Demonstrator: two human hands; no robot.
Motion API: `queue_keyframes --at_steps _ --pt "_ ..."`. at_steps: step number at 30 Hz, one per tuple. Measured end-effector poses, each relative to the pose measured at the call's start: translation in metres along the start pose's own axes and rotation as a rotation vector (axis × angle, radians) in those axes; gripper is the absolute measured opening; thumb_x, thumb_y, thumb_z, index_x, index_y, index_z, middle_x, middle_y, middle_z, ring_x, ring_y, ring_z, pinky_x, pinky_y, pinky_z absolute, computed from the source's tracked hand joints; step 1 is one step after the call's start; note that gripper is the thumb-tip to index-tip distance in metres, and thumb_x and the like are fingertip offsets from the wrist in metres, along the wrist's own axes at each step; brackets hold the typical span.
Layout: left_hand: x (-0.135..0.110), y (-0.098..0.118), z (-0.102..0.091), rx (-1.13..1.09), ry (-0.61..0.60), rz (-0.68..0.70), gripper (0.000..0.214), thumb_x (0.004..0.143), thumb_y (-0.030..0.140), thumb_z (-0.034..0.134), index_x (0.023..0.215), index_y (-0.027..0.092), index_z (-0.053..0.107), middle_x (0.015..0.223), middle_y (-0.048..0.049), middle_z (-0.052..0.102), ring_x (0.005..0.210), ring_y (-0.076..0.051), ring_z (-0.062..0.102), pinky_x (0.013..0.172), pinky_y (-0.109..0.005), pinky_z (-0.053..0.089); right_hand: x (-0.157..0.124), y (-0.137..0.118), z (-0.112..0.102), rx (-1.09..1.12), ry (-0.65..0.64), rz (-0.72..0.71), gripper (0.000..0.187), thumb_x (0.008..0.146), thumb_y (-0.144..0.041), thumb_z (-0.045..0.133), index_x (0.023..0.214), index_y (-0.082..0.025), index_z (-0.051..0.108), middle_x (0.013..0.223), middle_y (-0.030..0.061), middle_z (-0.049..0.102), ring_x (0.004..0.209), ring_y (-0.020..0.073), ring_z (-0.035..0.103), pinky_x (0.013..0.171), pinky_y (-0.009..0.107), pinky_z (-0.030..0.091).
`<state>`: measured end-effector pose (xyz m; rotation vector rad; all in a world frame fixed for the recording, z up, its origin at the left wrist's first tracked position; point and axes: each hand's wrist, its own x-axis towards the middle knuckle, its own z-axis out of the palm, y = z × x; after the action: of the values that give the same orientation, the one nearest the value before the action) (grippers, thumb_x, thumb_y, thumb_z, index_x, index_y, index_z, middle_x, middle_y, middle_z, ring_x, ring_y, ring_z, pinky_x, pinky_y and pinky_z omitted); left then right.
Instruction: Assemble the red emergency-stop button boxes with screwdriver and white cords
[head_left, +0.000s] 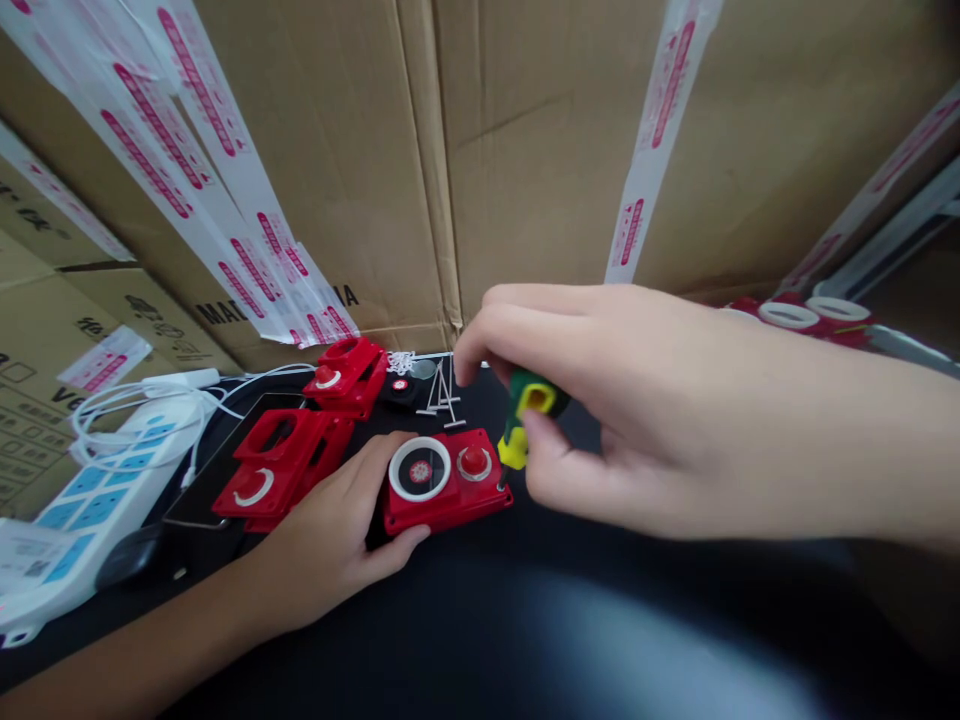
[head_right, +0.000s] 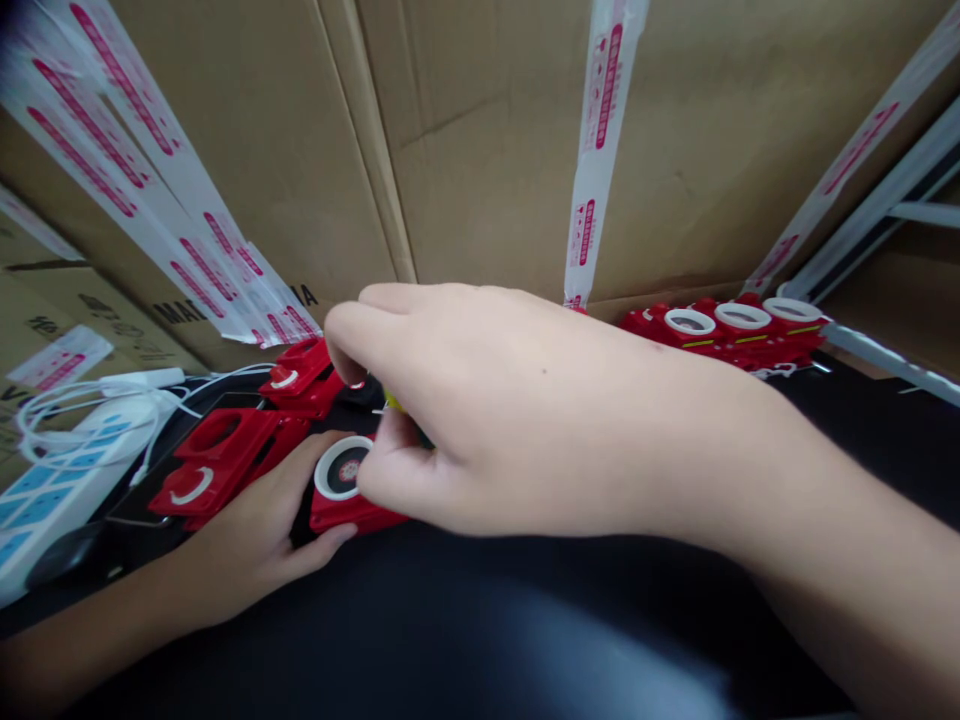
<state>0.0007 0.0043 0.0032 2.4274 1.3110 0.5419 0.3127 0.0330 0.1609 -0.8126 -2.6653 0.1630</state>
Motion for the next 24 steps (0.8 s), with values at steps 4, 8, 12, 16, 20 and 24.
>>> queue_keyframes --at_steps 4,8,12,16,20,24 --pt "0.001 0.001 -0.001 0.003 -0.013 0.008 0.063 0.106 0.042 0.069 0.16 0.029 0.04 0.153 -0.0145 0.063 0.137 -0.038 0.069 0.115 -0.059 0.059 0.004 -0.007 0.002 -0.009 0.009 0.014 0.011 0.1 -0.029 0.056 0.097 -0.021 0.064 0.092 0.0045 0.069 0.071 0.0185 0.053 0.063 0.034 0.032" --pt "0.0 0.001 -0.002 0.015 -0.003 0.019 0.066 0.107 0.041 0.069 0.164 0.03 0.036 0.158 -0.0155 0.061 0.141 -0.039 0.068 0.118 -0.06 0.058 0.008 -0.006 0.009 -0.261 0.068 0.185 0.047 0.109 -0.063 0.049 0.103 -0.02 0.066 0.072 0.0038 0.06 0.056 0.018 0.044 0.059 0.033 0.023" --pt "-0.002 -0.001 0.0 0.031 0.003 0.012 0.068 0.107 0.044 0.069 0.165 0.032 0.035 0.16 -0.0139 0.062 0.143 -0.039 0.068 0.117 -0.058 0.06 0.008 0.004 0.009 -0.426 0.077 0.233 0.048 0.108 -0.062 0.051 0.087 -0.022 0.066 0.053 -0.0006 0.041 0.048 0.0172 0.033 0.061 0.035 0.019" --pt "-0.002 -0.003 0.001 0.026 0.008 0.01 0.068 0.107 0.046 0.069 0.164 0.032 0.036 0.157 -0.0135 0.063 0.14 -0.038 0.069 0.117 -0.057 0.06 0.005 0.008 0.005 -0.233 0.078 0.111 0.029 0.107 -0.044 0.056 0.091 -0.023 0.067 0.063 -0.0007 0.054 0.052 0.0162 0.039 0.06 0.036 0.024" --pt "0.0 -0.003 0.002 0.011 0.0 -0.004 0.065 0.106 0.046 0.069 0.162 0.03 0.04 0.153 -0.0133 0.064 0.136 -0.037 0.069 0.115 -0.058 0.06 0.002 0.005 0.002 0.037 0.025 -0.016 0.012 0.102 -0.031 0.063 0.108 -0.022 0.069 0.093 0.001 0.069 0.072 0.0161 0.057 0.067 0.034 0.039" --pt "0.001 -0.001 0.0 -0.011 0.004 -0.004 0.065 0.106 0.045 0.07 0.162 0.028 0.041 0.156 -0.0141 0.063 0.14 -0.037 0.067 0.119 -0.057 0.058 0.0 0.0 0.001 0.068 0.005 -0.052 0.016 0.097 -0.021 0.059 0.109 -0.02 0.07 0.106 0.005 0.069 0.085 0.0192 0.06 0.071 0.034 0.043"
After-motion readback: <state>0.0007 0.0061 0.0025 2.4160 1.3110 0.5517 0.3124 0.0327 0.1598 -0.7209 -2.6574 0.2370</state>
